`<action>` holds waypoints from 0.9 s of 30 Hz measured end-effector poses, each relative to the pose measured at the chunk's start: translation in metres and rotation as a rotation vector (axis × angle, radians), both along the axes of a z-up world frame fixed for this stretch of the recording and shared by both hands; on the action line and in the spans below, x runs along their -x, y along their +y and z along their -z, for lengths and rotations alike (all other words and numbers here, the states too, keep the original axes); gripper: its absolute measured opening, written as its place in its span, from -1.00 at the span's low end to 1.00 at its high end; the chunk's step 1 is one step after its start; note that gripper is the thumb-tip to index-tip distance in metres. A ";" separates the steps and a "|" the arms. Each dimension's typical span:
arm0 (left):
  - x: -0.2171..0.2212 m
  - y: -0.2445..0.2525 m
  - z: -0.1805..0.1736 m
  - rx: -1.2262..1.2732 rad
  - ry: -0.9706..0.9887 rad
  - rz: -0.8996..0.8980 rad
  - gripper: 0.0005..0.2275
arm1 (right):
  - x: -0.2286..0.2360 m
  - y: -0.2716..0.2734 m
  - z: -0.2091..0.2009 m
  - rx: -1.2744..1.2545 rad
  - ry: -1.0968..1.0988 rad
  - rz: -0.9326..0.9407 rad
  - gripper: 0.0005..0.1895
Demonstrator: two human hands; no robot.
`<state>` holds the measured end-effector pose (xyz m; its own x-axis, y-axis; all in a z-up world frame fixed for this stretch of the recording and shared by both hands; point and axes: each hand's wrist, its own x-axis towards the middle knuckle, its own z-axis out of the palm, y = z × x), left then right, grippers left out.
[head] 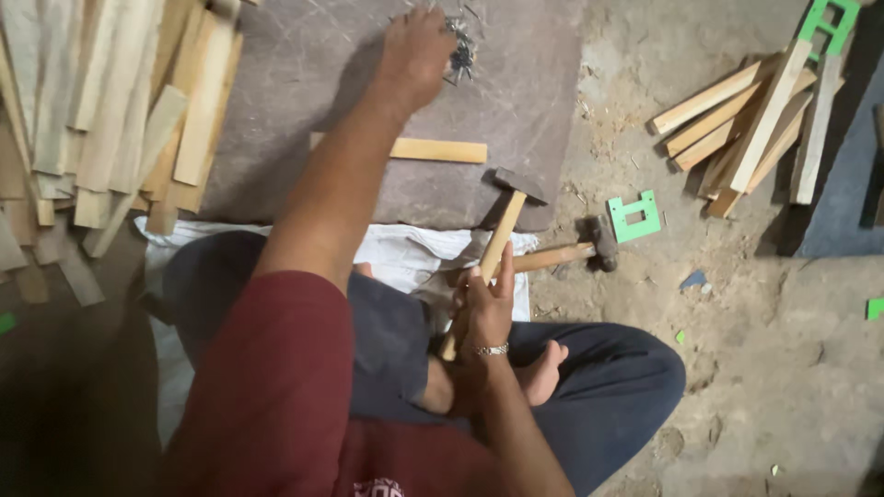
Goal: The person sits on the floor and repeatedly hammers nails into small wooden planks using a hammer. They pick up a plank, place a nail, hammer it in, and then set the plank aside, repeating this process continuously.
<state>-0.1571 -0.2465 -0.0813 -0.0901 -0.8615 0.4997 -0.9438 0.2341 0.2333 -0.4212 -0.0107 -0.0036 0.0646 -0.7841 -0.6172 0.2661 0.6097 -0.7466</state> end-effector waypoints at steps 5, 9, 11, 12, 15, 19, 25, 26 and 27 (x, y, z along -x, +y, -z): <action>-0.009 -0.006 0.004 -0.108 0.116 0.023 -0.99 | 0.001 -0.003 0.000 -0.019 -0.017 0.008 -0.14; -0.006 0.013 -0.003 -0.103 0.364 -0.046 -0.97 | 0.003 -0.001 0.003 0.043 -0.019 -0.001 -0.15; -0.005 0.017 -0.009 -0.087 0.457 -0.074 -0.99 | 0.001 -0.004 0.006 0.045 0.038 -0.024 -0.13; -0.007 0.018 -0.011 -0.079 0.505 -0.089 -0.99 | 0.000 -0.005 0.008 0.069 0.034 -0.024 -0.13; -0.002 0.022 -0.010 0.008 0.575 -0.168 -0.96 | 0.004 0.001 0.015 0.082 0.104 -0.024 -0.15; 0.004 0.039 -0.017 -0.026 0.933 -0.205 -0.96 | 0.012 0.001 0.026 0.134 0.399 -0.079 -0.15; 0.033 0.133 -0.030 -0.439 1.361 -0.263 -0.92 | 0.005 -0.009 0.045 0.736 0.681 -0.173 -0.21; 0.037 0.143 -0.030 -0.438 1.426 -0.234 -0.89 | -0.001 -0.013 0.046 0.657 0.638 -0.177 -0.19; 0.038 0.150 -0.030 -0.428 1.492 -0.209 -0.86 | -0.006 -0.018 0.045 0.571 0.607 -0.203 -0.20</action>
